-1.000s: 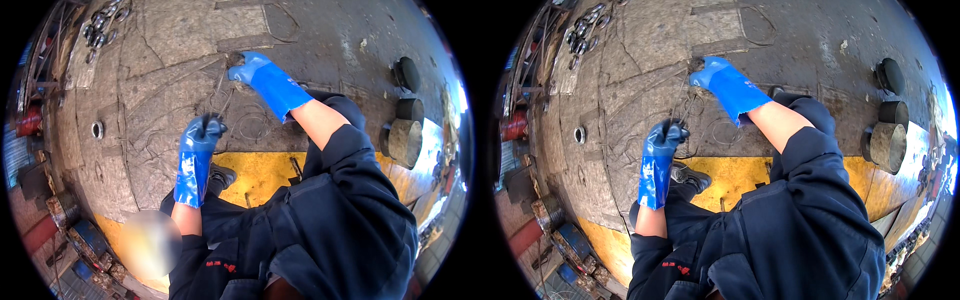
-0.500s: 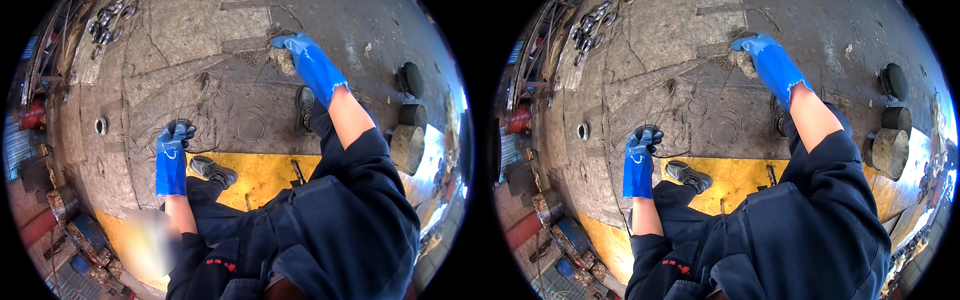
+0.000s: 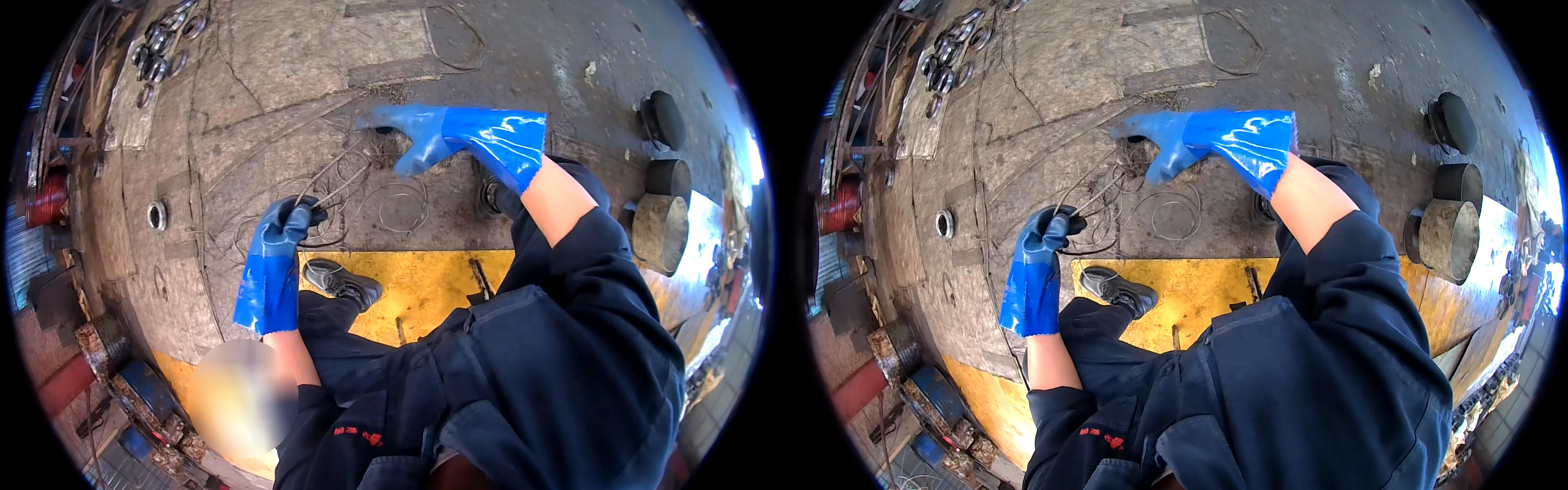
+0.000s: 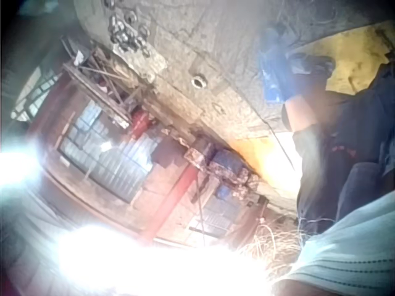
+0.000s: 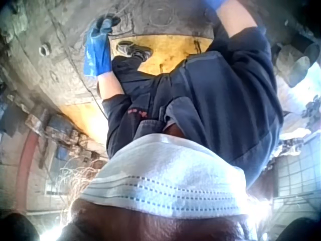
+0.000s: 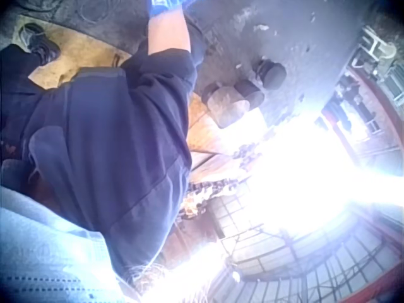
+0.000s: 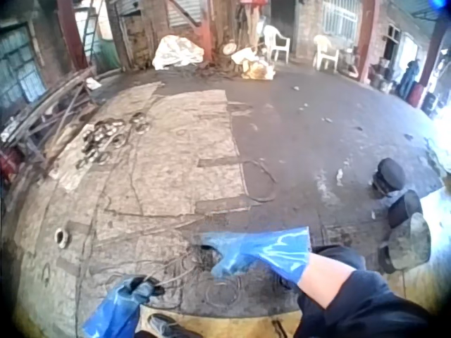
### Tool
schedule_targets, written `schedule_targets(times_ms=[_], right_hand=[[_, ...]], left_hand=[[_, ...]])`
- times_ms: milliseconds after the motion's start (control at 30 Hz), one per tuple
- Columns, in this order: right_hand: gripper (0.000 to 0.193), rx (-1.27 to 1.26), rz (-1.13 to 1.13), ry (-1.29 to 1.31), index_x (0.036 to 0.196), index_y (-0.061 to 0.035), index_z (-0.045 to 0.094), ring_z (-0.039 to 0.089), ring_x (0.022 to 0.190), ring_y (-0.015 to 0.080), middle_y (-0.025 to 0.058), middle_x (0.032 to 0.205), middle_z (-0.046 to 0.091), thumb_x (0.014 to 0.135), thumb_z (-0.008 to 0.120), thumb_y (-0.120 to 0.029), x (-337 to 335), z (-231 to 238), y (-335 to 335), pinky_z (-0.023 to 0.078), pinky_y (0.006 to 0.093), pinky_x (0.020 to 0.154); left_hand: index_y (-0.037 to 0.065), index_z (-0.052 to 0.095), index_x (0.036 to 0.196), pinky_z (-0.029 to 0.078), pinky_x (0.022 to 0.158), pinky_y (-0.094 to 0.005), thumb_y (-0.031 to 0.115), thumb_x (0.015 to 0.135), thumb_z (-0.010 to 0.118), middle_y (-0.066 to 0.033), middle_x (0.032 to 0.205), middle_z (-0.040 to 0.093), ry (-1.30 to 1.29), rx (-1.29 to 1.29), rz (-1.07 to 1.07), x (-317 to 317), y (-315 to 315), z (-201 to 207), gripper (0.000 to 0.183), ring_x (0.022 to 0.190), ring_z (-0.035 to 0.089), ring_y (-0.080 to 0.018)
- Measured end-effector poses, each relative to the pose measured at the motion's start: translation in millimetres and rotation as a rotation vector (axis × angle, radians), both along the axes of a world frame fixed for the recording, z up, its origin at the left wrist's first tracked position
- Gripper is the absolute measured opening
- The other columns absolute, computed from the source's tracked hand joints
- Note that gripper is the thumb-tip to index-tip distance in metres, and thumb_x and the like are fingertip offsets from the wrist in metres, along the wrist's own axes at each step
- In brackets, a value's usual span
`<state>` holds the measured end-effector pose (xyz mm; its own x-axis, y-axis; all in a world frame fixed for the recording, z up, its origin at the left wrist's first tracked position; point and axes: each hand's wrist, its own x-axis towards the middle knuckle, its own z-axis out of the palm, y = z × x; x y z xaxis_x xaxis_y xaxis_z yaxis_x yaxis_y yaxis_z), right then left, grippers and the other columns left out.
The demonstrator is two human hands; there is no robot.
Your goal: The person cleans a tangled bundle of metal wire using a fibrous pad while wearing blue protective gloves.
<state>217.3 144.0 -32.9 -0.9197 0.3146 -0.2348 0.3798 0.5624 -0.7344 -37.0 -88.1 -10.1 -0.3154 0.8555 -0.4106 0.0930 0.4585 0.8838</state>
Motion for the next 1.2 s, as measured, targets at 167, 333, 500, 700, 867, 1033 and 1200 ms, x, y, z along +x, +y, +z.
schedule_targets(times_ms=[167, 333, 500, 700, 867, 1033, 1200], right_hand=[[0.093, -0.389, -0.351, -0.072, 0.152, -0.0072, 0.047, 0.049, 0.140, 0.0364, 0.0227, 0.151, 0.050, 0.073, 0.086, -0.039, -10.8, -2.4, -5.7, 0.042, 0.0451, 0.116], [0.089, -0.865, -0.751, 0.173, 0.147, 0.0046, 0.047, 0.059, 0.127, 0.0330, 0.0262, 0.135, 0.061, 0.072, 0.091, -0.011, -25.8, -29.4, -9.4, 0.048, 0.0402, 0.109], [0.078, -0.864, -0.605, -0.102, 0.144, 0.0034, 0.052, 0.063, 0.121, 0.0370, 0.0291, 0.131, 0.063, 0.077, 0.085, -0.019, -49.5, -0.5, -42.7, 0.051, 0.0433, 0.105], [0.076, -0.300, -0.330, -0.195, 0.140, 0.0023, 0.055, 0.064, 0.119, 0.0377, 0.0273, 0.130, 0.064, 0.077, 0.076, -0.035, -48.7, 22.8, -72.4, 0.052, 0.0443, 0.103], [0.051, -0.189, -0.209, -0.198, 0.121, -0.0071, 0.068, 0.070, 0.104, 0.0370, 0.0184, 0.113, 0.072, 0.077, 0.071, -0.032, -44.6, 32.7, -93.0, 0.057, 0.0448, 0.087], [0.036, 0.261, -0.302, 0.063, 0.108, -0.0080, 0.070, 0.071, 0.094, 0.0368, 0.0162, 0.099, 0.073, 0.081, 0.072, -0.031, -25.6, -34.3, -70.0, 0.056, 0.0479, 0.082], [0.036, 0.221, -0.719, -0.300, 0.117, -0.0115, 0.072, 0.071, 0.101, 0.0366, 0.0194, 0.115, 0.073, 0.085, 0.065, -0.026, -4.7, 28.7, 2.9, 0.057, 0.0446, 0.087]], left_hand=[[0.000, 0.067, 0.121, 0.048, 0.078, -0.0295, 0.030, 0.099, 0.065, -0.0115, 0.103, 0.075, -0.038, 0.036, 0.100, 0.0, 0.6, 0.1, 0.037, 0.094, 0.072, -0.0195], [0.001, 0.067, 0.121, 0.047, 0.071, -0.0253, 0.031, 0.099, 0.067, -0.0105, 0.104, 0.076, -0.144, 0.062, 0.133, 12.2, 3.1, -11.1, 0.037, 0.091, 0.073, -0.0175], [0.002, 0.067, 0.121, 0.048, 0.069, -0.0252, 0.035, 0.099, 0.067, -0.0091, 0.103, 0.076, -0.115, 0.065, 0.171, 29.3, 13.0, -23.1, 0.040, 0.093, 0.073, -0.0175], [0.003, 0.069, 0.121, 0.050, 0.067, -0.0251, 0.035, 0.100, 0.065, -0.0075, 0.099, 0.074, 0.050, 0.056, 0.199, 29.5, 23.9, -17.4, 0.039, 0.087, 0.071, -0.0159], [0.000, 0.071, 0.117, 0.053, 0.076, -0.0317, 0.028, 0.099, 0.066, -0.0097, 0.098, 0.074, 0.287, 0.039, 0.098, 42.9, 25.6, -35.9, 0.033, 0.084, 0.066, -0.0159], [0.002, 0.070, 0.117, 0.051, 0.069, -0.0279, 0.032, 0.101, 0.064, -0.0069, 0.097, 0.075, 0.236, 0.119, 0.096, 40.4, 31.3, -34.4, 0.035, 0.086, 0.070, -0.0141], [0.004, 0.068, 0.121, 0.048, 0.069, -0.0250, 0.033, 0.101, 0.064, -0.0087, 0.100, 0.077, 0.116, 0.009, 0.274, 0.4, 16.7, -18.7, 0.035, 0.089, 0.073, -0.0150]])
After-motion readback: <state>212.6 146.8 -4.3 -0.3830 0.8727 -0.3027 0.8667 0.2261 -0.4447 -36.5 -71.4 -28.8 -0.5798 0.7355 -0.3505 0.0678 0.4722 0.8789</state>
